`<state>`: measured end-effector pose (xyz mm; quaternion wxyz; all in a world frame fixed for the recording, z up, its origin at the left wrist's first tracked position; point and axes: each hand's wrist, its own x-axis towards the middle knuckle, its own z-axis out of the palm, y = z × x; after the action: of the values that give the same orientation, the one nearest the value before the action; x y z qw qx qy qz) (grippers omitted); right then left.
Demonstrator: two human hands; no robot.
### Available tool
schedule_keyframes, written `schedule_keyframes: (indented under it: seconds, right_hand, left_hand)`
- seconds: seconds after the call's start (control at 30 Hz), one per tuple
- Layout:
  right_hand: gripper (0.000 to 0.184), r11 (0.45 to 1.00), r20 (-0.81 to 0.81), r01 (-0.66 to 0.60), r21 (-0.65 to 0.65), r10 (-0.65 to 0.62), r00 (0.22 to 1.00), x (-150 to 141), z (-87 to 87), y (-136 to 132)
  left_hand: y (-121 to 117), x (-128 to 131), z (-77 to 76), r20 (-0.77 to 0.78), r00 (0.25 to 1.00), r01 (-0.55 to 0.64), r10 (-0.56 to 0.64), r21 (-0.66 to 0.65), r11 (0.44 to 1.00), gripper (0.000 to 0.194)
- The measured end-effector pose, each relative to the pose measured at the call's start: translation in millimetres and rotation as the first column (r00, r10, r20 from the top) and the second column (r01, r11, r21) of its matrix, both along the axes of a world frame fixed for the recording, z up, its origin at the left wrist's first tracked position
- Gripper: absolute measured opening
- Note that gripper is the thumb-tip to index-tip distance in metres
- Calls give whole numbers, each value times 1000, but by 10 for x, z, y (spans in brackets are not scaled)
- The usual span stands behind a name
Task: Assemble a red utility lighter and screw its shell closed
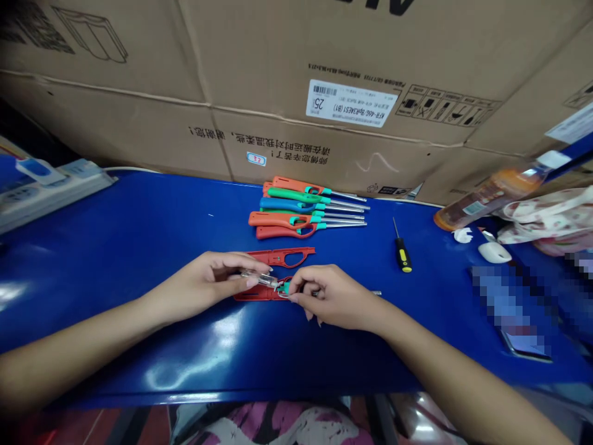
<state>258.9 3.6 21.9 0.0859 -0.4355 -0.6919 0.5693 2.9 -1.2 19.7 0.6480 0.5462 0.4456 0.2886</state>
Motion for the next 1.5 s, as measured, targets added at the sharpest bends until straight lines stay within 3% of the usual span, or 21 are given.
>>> schedule_keyframes:
  seconds: [0.2, 0.53, 0.93, 1.5]
  right_hand:
    - [24, 996, -83, 88, -14, -89, 993, -53, -68, -14]
    - [18, 966, -147, 145, 213, -115, 982, -41, -179, -73]
    - [11, 957, -158, 147, 252, -109, 981, -20, -197, -47]
    - [15, 944, -153, 119, 308, -74, 985, -28, -205, -45]
  left_hand:
    - [-24, -93, -56, -64, 998, -4, 7, 38, 999, 21]
    - [-104, -29, -184, -49, 992, -104, 120, 253, 962, 18]
    - [-103, -7, -231, -61, 982, -160, 177, 213, 964, 19]
    - [-109, -7, -230, -4, 989, -144, 147, 167, 975, 16]
